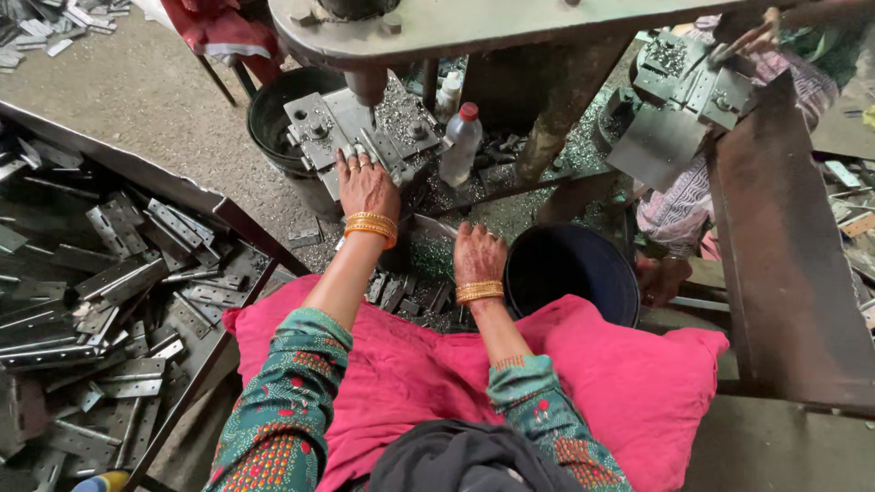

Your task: The person operates a drill press to process small metal pieces. They pick up a metal piece from a bin, place it under the drill, activate the machine, and then remove the processed piece, repeating this cycle continuously.

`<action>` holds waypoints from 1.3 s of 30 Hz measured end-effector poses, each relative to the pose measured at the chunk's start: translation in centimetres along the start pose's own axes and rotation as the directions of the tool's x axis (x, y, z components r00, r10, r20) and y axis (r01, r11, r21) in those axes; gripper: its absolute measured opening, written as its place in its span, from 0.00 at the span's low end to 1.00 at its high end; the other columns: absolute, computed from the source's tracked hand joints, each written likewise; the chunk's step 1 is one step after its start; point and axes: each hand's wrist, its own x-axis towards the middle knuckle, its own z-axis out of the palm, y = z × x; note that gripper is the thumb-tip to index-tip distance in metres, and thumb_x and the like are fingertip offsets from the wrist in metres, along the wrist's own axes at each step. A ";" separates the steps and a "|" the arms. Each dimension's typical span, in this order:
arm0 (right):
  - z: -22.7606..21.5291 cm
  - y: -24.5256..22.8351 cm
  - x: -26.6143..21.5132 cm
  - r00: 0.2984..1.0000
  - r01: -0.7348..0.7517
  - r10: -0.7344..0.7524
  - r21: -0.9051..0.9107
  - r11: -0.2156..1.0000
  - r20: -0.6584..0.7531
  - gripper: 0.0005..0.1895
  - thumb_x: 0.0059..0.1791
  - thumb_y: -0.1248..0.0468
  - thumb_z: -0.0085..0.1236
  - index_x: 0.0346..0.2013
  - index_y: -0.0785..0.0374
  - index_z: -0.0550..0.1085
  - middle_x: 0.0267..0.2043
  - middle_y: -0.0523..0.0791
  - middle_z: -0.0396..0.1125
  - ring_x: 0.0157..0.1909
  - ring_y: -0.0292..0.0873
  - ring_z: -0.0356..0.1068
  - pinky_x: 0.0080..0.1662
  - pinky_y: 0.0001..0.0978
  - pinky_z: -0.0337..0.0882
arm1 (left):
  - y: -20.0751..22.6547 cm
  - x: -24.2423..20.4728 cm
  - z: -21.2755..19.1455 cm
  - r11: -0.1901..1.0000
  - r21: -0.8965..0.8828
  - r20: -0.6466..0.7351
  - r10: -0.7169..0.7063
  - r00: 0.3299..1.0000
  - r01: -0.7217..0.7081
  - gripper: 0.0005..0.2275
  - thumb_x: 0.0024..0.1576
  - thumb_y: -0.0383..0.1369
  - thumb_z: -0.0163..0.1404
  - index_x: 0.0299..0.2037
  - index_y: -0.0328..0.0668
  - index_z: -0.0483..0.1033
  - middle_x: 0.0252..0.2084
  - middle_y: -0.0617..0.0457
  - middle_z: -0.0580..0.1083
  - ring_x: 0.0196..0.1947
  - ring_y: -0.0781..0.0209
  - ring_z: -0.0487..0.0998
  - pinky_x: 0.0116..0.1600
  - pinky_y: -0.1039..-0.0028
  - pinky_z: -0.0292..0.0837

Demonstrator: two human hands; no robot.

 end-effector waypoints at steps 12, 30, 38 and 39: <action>1.0 0.4 0.7 0.996 -0.028 0.025 0.038 0.999 0.091 0.11 0.55 0.63 0.43 0.49 0.62 0.71 0.41 0.54 0.73 0.42 0.54 0.77 0.43 0.49 0.75 | -1.8 2.2 1.1 0.999 -0.034 0.115 0.024 0.993 -0.020 0.14 0.55 0.30 0.43 0.43 0.40 0.83 0.60 0.41 0.73 0.64 0.44 0.68 0.75 0.53 0.42; -1.1 -0.7 0.2 0.989 0.030 -0.038 -0.057 0.998 -0.143 0.08 0.52 0.64 0.47 0.43 0.60 0.73 0.38 0.50 0.73 0.41 0.52 0.77 0.44 0.49 0.76 | -2.5 1.2 -0.5 0.989 -0.148 0.137 0.008 0.991 0.012 0.21 0.53 0.36 0.51 0.58 0.43 0.76 0.67 0.45 0.68 0.68 0.39 0.62 0.74 0.50 0.38; 3.9 0.7 -1.4 0.997 -0.050 0.044 0.105 0.993 0.060 0.11 0.55 0.64 0.43 0.47 0.61 0.72 0.40 0.54 0.73 0.40 0.56 0.77 0.39 0.50 0.77 | -2.2 -0.1 0.2 0.993 -0.117 0.160 -0.005 0.987 0.024 0.21 0.56 0.36 0.50 0.60 0.43 0.75 0.69 0.45 0.68 0.71 0.42 0.61 0.76 0.49 0.38; 3.9 0.8 -1.5 0.997 -0.059 0.053 0.104 0.993 0.060 0.11 0.54 0.63 0.44 0.47 0.61 0.72 0.40 0.54 0.73 0.40 0.57 0.77 0.39 0.50 0.76 | -2.0 -0.2 0.0 0.991 -0.132 0.178 -0.011 0.984 0.035 0.21 0.58 0.37 0.50 0.61 0.42 0.75 0.69 0.44 0.68 0.71 0.42 0.61 0.77 0.48 0.38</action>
